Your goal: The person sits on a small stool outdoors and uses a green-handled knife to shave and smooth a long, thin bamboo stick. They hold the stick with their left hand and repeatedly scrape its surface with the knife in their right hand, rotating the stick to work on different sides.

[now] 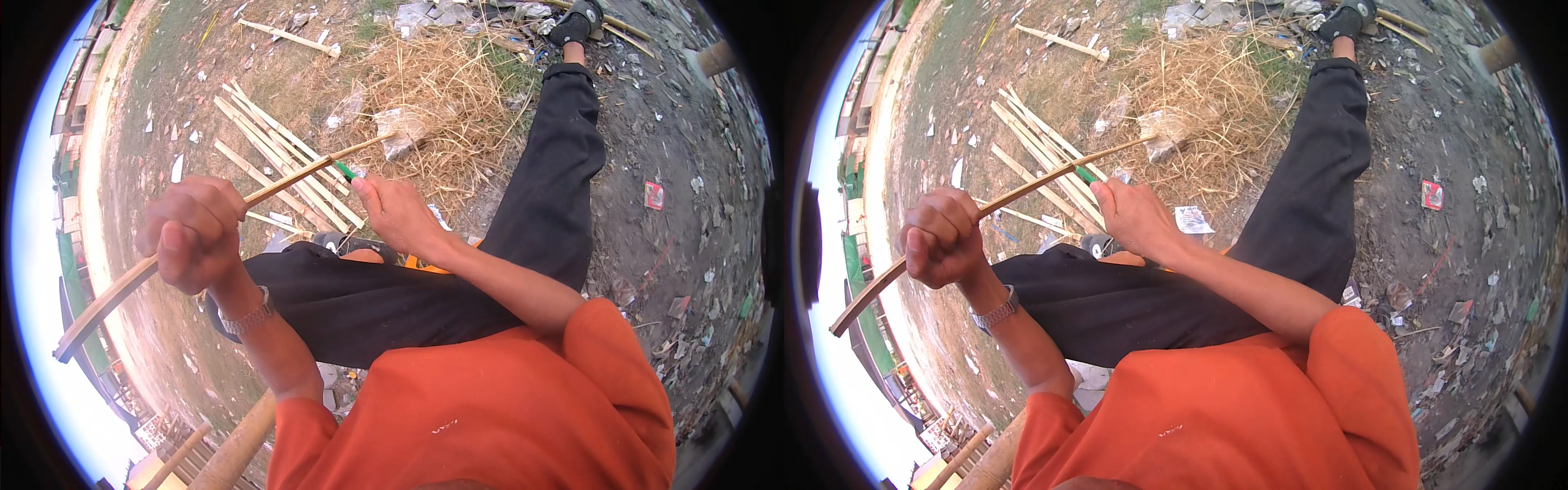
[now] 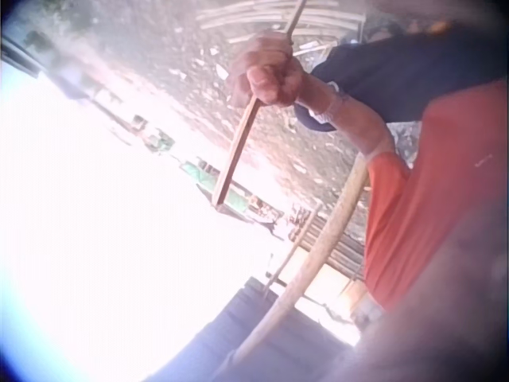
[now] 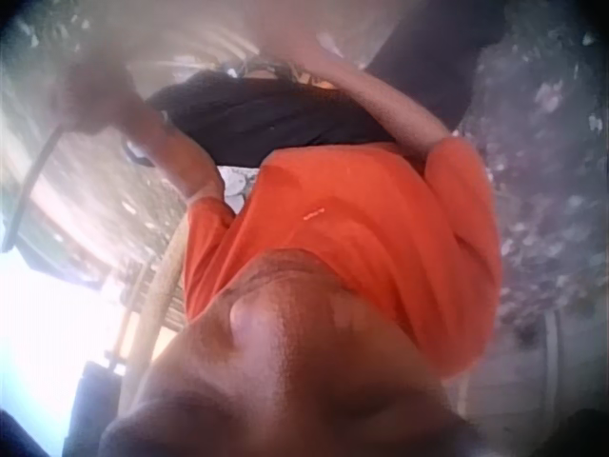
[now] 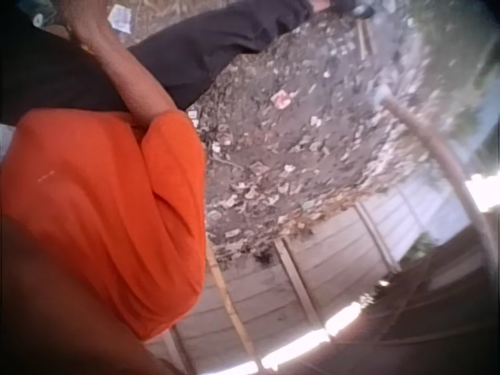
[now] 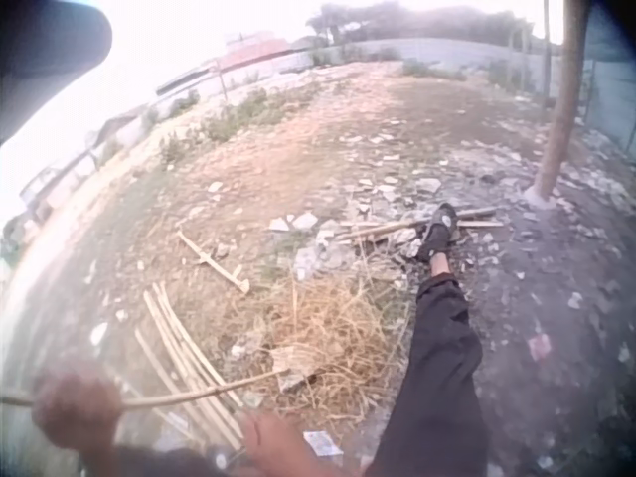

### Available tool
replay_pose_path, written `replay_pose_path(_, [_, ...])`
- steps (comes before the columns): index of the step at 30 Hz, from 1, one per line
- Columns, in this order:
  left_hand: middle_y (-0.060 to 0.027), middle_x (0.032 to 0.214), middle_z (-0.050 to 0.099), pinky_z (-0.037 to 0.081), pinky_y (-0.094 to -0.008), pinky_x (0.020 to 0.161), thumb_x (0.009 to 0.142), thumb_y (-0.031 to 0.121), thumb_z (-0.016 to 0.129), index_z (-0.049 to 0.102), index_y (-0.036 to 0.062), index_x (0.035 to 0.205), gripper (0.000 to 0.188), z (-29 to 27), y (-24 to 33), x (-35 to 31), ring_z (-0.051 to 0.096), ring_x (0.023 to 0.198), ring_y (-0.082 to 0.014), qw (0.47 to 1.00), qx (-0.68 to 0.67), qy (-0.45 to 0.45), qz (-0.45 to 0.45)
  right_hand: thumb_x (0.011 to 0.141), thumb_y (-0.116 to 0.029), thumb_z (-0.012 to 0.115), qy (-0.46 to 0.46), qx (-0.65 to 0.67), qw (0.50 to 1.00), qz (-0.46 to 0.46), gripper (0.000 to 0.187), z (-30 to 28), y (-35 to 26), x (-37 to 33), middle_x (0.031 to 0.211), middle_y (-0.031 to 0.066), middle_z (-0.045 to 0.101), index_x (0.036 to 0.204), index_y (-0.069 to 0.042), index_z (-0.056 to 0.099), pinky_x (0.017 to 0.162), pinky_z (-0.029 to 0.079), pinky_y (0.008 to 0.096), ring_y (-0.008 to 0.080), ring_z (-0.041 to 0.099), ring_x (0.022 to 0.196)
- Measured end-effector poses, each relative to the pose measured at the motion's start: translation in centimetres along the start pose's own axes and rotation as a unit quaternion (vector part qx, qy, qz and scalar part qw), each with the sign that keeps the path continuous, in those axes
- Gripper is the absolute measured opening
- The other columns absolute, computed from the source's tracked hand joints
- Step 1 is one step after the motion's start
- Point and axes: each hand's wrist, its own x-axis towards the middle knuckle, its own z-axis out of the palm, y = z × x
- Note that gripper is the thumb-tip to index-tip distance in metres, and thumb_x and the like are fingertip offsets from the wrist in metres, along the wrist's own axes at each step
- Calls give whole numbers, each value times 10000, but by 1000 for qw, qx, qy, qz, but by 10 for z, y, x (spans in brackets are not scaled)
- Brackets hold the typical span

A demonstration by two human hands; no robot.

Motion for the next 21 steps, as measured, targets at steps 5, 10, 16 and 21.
replay_pose_path(5, [-26, 447, 368, 371, -300, 329, 834, 114, 432, 343, 68, 520, 329, -1, 4, 2, 370, 324, -141, 999, -3, -49, 15, 960, -367, 371, -5, 177, 983, 53, 463, 13, 37, 13, 633, 161, 486, 741, 27, 478, 532, 363, 423, 339, 403, 510])
replay_pose_path(10, [-24, 449, 367, 378, -302, 334, 842, 107, 434, 341, 66, 519, 338, 0, 2, 0, 377, 330, -139, 999, 6, -47, 19, 965, -466, 293, 0, 63, 991, 114, 643, 10, 15, 13, 566, 212, 481, 631, 51, 481, 564, 388, 458, 354, 443, 501])
replay_pose_path(16, [-27, 440, 333, 326, -309, 336, 852, 114, 401, 311, 83, 510, 355, -4, 2, -4, 356, 333, -141, 999, 5, -35, 4, 966, -486, 261, -13, -49, 994, 102, 737, 12, 13, 16, 642, 303, 560, 640, 90, 585, 659, 448, 519, 446, 579, 637])
replay_pose_path(21, [-1, 474, 243, 279, -298, 448, 874, 156, 340, 207, 144, 523, 376, -17, 1, -15, 230, 418, -117, 995, -13, 88, -47, 966, -483, 262, 4, -121, 973, 195, 738, 12, 75, 29, 666, 295, 600, 688, 93, 630, 710, 473, 519, 448, 609, 683])
